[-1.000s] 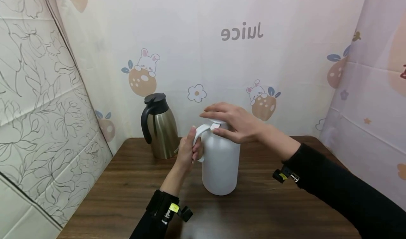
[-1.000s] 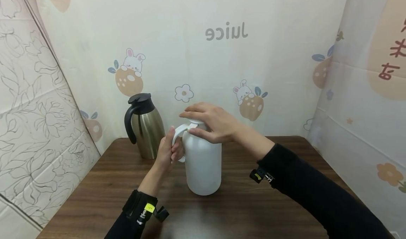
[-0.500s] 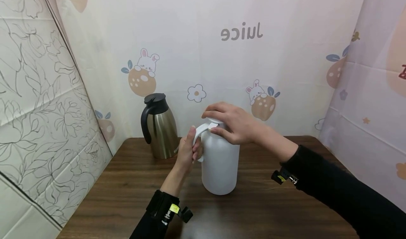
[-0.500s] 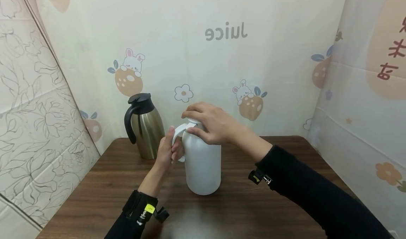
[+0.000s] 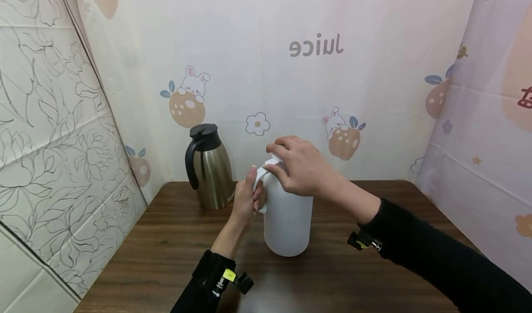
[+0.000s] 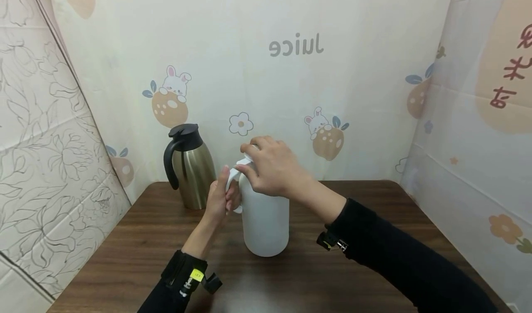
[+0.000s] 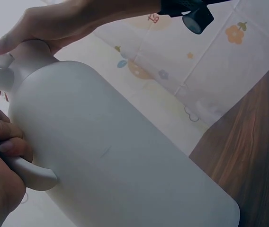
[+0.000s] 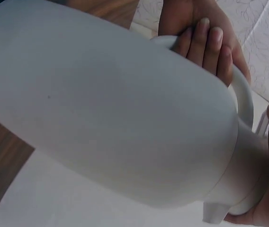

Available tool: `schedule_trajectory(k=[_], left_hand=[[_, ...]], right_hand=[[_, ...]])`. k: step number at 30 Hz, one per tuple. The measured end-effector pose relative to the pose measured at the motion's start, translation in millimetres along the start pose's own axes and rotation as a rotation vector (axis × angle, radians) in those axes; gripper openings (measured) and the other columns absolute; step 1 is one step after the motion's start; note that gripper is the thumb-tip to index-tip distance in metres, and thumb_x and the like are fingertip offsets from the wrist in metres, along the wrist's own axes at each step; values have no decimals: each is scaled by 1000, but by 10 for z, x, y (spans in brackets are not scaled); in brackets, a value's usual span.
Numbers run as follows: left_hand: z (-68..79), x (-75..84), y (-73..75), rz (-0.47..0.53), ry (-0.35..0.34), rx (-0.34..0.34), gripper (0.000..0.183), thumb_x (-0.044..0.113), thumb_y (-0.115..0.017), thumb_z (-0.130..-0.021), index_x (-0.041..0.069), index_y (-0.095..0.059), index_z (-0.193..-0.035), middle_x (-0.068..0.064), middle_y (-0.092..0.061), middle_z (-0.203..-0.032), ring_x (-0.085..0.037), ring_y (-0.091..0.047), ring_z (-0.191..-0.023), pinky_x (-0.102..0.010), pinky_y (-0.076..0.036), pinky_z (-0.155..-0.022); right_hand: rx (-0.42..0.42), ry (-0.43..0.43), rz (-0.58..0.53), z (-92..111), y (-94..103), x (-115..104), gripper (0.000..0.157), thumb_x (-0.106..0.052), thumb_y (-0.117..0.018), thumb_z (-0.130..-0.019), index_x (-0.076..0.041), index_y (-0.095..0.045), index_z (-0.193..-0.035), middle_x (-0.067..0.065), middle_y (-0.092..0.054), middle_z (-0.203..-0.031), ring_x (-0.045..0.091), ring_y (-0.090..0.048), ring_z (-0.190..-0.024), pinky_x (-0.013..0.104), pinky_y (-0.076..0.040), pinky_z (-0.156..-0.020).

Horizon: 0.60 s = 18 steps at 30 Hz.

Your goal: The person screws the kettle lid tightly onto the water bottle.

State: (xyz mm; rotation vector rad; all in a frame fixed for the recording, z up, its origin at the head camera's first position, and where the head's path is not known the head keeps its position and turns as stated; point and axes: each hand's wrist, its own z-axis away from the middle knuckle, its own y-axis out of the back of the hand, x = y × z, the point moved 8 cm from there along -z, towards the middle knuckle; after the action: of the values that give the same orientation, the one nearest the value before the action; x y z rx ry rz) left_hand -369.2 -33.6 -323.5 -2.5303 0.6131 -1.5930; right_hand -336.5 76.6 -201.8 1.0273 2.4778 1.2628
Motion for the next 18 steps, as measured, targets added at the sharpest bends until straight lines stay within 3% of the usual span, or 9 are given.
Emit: schedule_trajectory(k=[10, 18], left_hand=[[49, 14, -39, -6, -15, 18, 62, 51, -41, -103, 14, -37, -53, 9, -37, -40, -7, -32, -32, -16, -25, -30], [66, 14, -48, -27, -3, 47, 62, 51, -42, -103, 15, -37, -53, 10, -38, -41, -7, -32, -33, -17, -24, -31]], right_hand=[[-18, -197, 106, 5, -5, -43, 50, -50, -51, -95, -11, -64, -122, 15, -63, -117, 33, -55, -110, 56, -51, -82], [-34, -279, 180, -7, 3, -73, 50, -51, -50, -94, -9, -64, -119, 17, -64, -113, 33, -55, -100, 54, -50, -73]])
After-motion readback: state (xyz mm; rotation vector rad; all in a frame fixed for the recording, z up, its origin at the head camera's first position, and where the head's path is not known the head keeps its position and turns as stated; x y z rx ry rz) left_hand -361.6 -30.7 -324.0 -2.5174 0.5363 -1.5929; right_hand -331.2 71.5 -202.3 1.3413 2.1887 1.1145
